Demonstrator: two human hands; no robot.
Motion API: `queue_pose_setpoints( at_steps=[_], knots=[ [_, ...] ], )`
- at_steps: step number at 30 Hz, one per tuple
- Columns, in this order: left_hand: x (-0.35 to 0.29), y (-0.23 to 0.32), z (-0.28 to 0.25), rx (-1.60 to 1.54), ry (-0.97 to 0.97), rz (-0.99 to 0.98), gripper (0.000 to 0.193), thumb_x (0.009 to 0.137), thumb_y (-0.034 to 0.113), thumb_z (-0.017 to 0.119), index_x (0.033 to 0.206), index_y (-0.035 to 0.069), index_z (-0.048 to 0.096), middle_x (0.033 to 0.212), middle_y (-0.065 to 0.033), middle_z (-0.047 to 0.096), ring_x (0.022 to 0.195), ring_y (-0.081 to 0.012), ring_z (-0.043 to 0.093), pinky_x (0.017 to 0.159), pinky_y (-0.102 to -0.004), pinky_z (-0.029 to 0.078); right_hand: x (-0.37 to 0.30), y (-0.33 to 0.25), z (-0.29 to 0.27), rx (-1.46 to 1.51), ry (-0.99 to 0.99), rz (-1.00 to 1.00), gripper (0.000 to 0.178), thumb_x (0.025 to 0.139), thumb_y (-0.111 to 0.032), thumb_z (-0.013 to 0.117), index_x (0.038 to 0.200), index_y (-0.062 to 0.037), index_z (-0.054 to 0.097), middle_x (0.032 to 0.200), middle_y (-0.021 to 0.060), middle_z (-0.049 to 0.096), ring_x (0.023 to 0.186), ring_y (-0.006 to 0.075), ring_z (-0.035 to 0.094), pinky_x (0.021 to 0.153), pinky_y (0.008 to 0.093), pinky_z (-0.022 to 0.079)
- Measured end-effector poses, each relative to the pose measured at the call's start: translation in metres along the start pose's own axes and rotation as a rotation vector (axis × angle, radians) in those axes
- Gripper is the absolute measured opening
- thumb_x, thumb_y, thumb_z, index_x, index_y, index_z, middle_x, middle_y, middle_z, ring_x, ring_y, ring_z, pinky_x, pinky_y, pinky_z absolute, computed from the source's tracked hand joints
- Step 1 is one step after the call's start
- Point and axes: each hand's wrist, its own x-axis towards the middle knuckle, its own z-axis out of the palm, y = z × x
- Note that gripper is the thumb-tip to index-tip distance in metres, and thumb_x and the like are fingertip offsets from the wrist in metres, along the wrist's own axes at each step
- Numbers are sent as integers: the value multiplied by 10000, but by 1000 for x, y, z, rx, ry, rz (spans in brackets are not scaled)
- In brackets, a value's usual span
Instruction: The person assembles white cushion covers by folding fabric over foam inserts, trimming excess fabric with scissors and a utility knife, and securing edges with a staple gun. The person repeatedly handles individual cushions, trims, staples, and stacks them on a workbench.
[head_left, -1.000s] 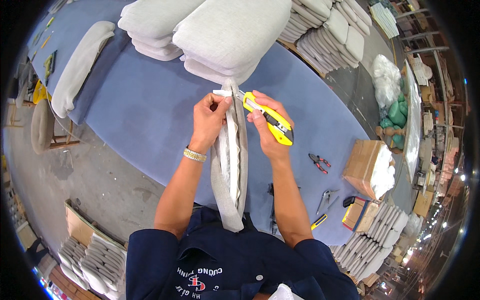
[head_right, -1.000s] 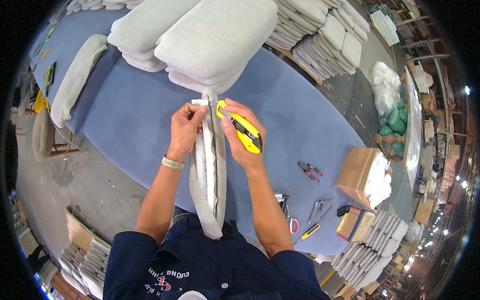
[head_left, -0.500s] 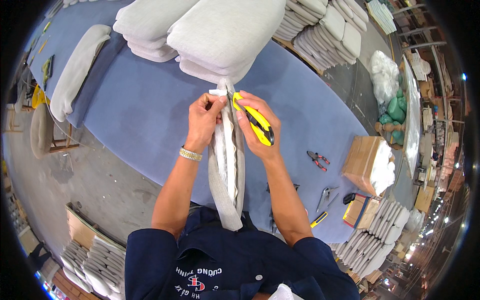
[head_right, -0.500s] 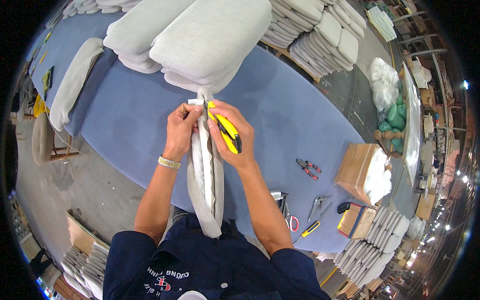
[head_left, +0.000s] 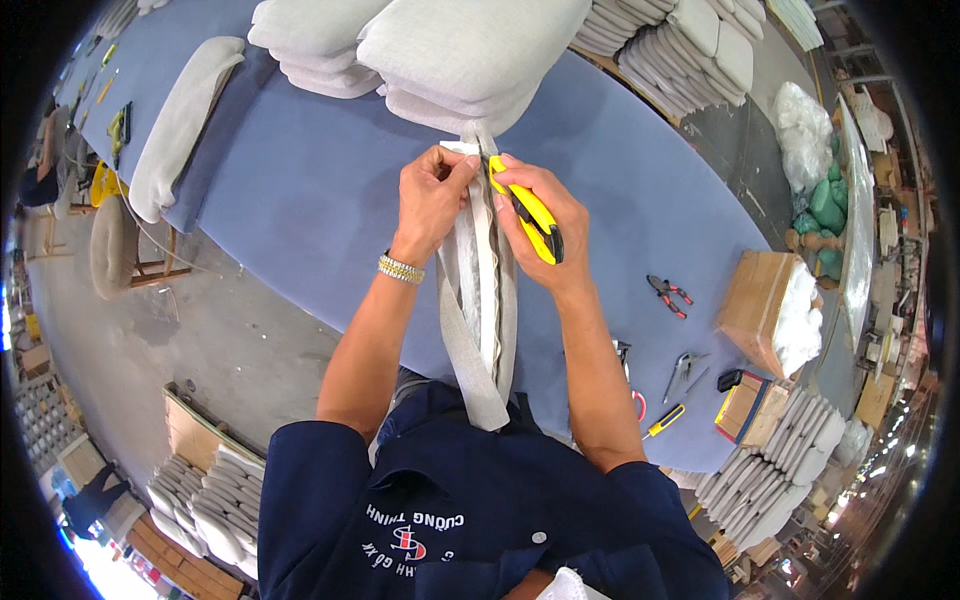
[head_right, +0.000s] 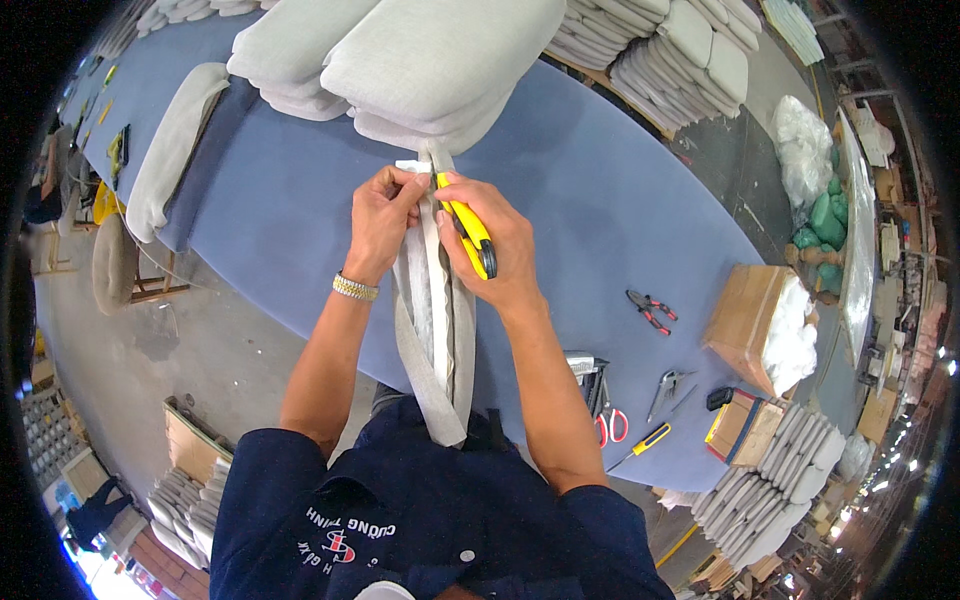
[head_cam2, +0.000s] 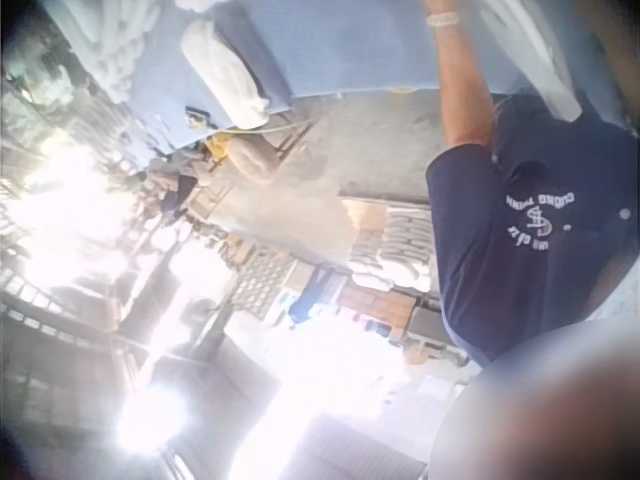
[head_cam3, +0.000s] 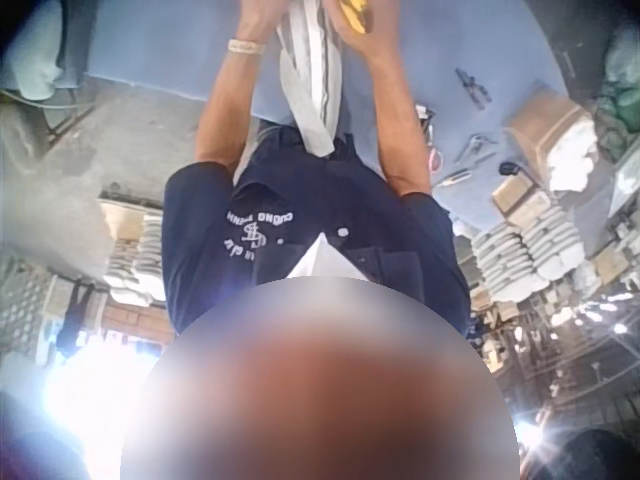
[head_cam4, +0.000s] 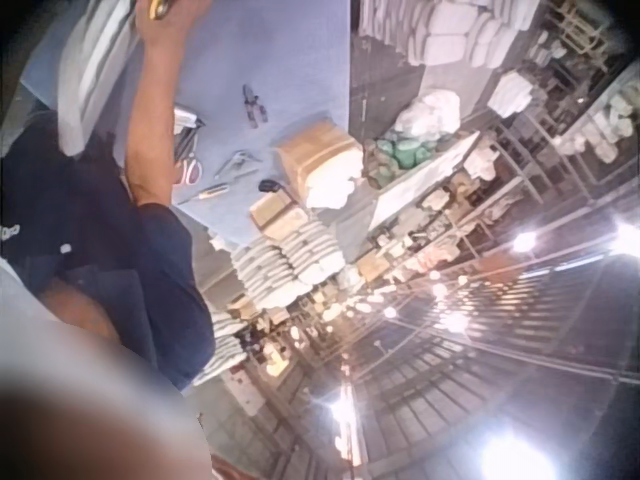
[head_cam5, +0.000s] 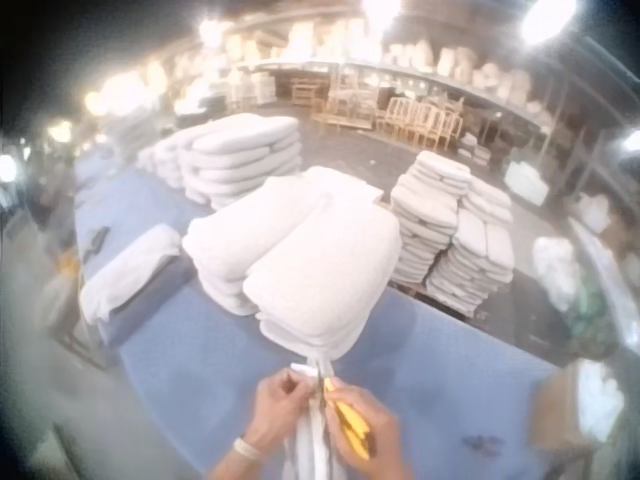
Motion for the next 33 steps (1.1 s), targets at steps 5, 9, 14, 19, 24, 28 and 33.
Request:
queue_pose_setpoints(
  at_steps=[5,9,14,19,24,28,33],
  knots=[
    [-2,5,0,12,3,12,206,955,167,773,867,15,665,696,11,620,593,-40,525,543,-222,452,-7,-5,-3,21,18,47,210,890,2,709,1098,-29,710,1207,186,742,1066,250,743,898,322,565],
    [-3,8,-5,58,-16,68,201,954,162,775,869,13,671,693,10,625,594,-39,530,546,-220,444,-20,-4,-4,99,50,95,195,884,-40,720,1078,-49,713,1174,175,742,1032,294,739,882,348,568],
    [-13,27,-5,123,-25,89,198,956,157,771,872,7,674,702,2,640,597,-43,539,551,-220,437,-33,-9,-9,105,59,86,180,890,17,705,1067,-15,713,1168,172,752,1078,249,742,885,320,567],
    [-20,42,-8,174,-54,142,205,954,167,776,882,1,680,721,-3,652,607,-47,547,563,-225,447,-52,-14,-16,118,61,99,171,892,19,702,1061,-9,713,1139,172,753,1132,263,730,908,323,564],
    [-36,64,-6,243,-57,197,213,948,175,786,887,-3,685,723,-4,649,611,-52,543,571,-227,442,-81,-24,-21,133,81,92,180,886,21,704,1064,-6,713,1137,172,753,1152,279,725,919,327,564],
    [-42,76,-1,234,-92,230,178,955,162,777,902,9,703,714,1,606,640,-72,523,604,-230,415,-106,-35,-27,141,127,97,203,861,-2,736,1060,-41,720,1151,182,753,1043,293,745,904,338,567],
    [-49,95,9,239,-138,285,167,961,163,776,928,12,711,715,3,610,640,-73,522,614,-228,416,-135,-46,-34,158,129,98,233,861,3,736,1088,-47,710,1160,186,750,1058,303,746,910,344,569]
  ],
)
